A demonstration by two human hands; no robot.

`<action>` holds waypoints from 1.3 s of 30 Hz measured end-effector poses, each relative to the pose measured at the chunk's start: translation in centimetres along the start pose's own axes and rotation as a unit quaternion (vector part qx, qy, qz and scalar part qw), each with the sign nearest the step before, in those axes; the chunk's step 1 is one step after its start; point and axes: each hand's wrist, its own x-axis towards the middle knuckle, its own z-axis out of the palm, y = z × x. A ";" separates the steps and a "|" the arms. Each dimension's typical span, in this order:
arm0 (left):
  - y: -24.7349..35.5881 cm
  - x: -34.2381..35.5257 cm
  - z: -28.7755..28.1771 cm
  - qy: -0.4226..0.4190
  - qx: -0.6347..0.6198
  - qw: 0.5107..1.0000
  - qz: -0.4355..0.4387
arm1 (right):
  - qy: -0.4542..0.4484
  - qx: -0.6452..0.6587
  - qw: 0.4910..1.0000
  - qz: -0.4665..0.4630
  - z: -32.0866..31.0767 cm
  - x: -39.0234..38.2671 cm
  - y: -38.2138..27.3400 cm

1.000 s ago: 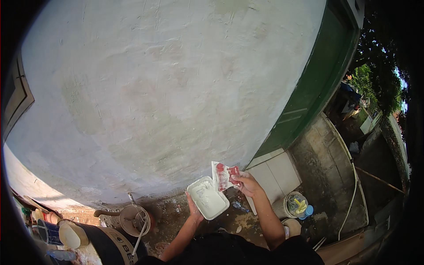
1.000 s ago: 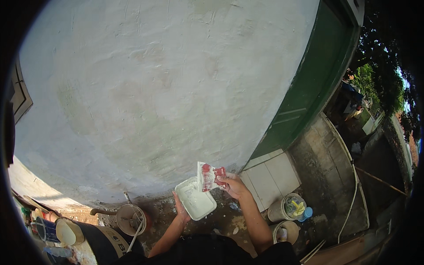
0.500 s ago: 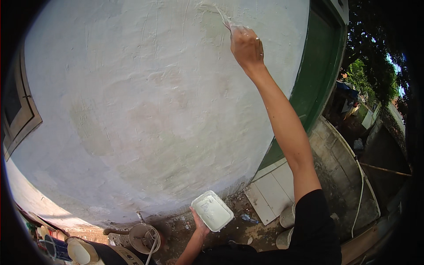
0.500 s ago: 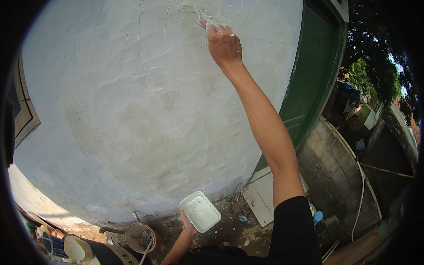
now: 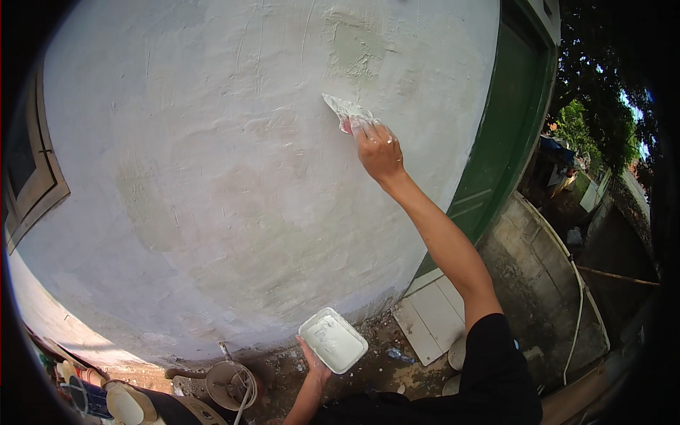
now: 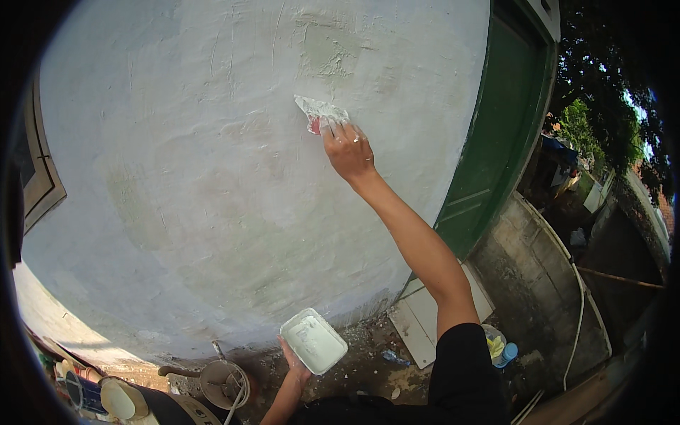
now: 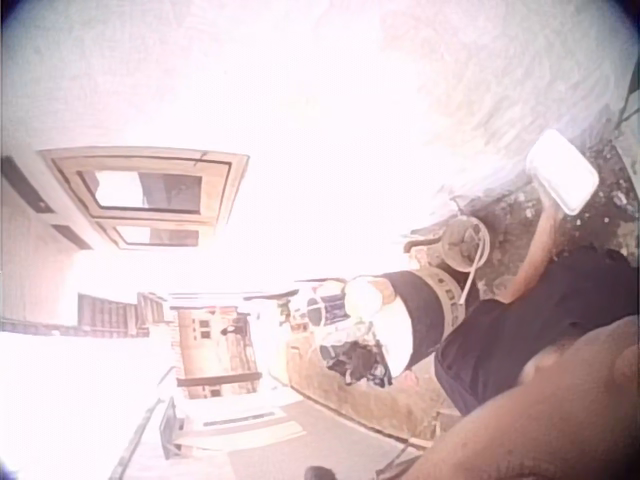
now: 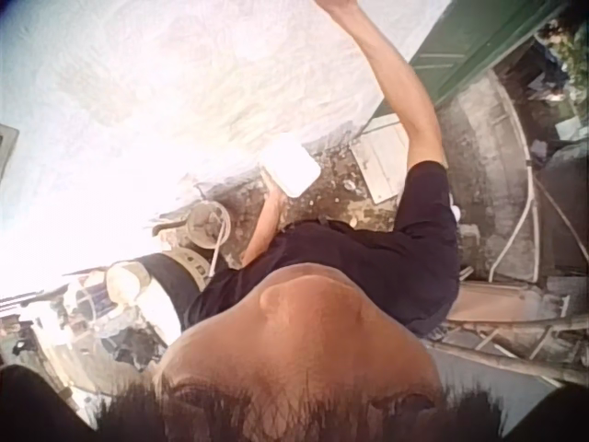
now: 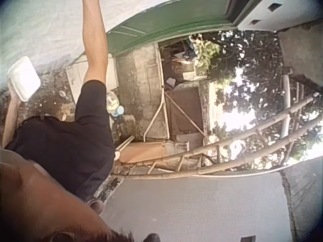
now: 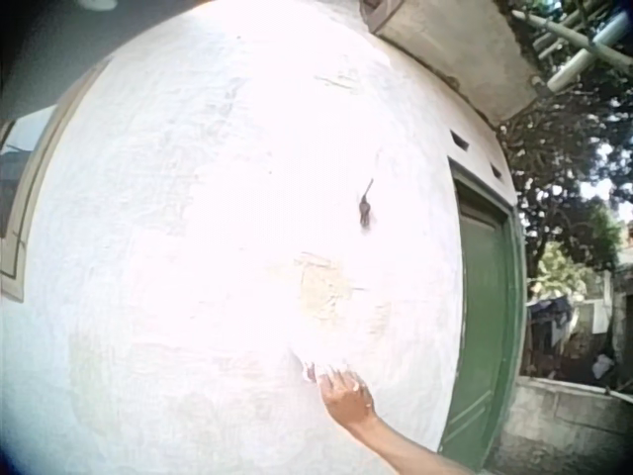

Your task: The person applies putty to a wall using a putty knife, taking the putty from a plastic container.

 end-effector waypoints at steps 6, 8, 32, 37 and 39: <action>-0.6 -0.4 1.0 0.002 0.002 1.000 -0.006 | 0.097 0.000 0.995 0.020 -2.7 8.5 9.4; -0.5 -0.2 0.9 0.019 0.008 1.000 -0.001 | 0.062 -0.001 0.998 0.001 -2.0 10.6 10.8; 1.0 0.7 0.1 0.001 -0.004 1.000 -0.005 | -0.035 0.073 0.996 -0.037 1.2 -6.0 -0.6; 0.7 0.8 -0.8 0.001 0.003 1.000 0.007 | 0.085 0.057 0.995 0.013 -2.3 3.0 6.9; 0.6 0.6 -0.8 0.003 0.001 1.000 0.005 | 0.100 0.037 0.994 0.020 -2.5 6.3 9.8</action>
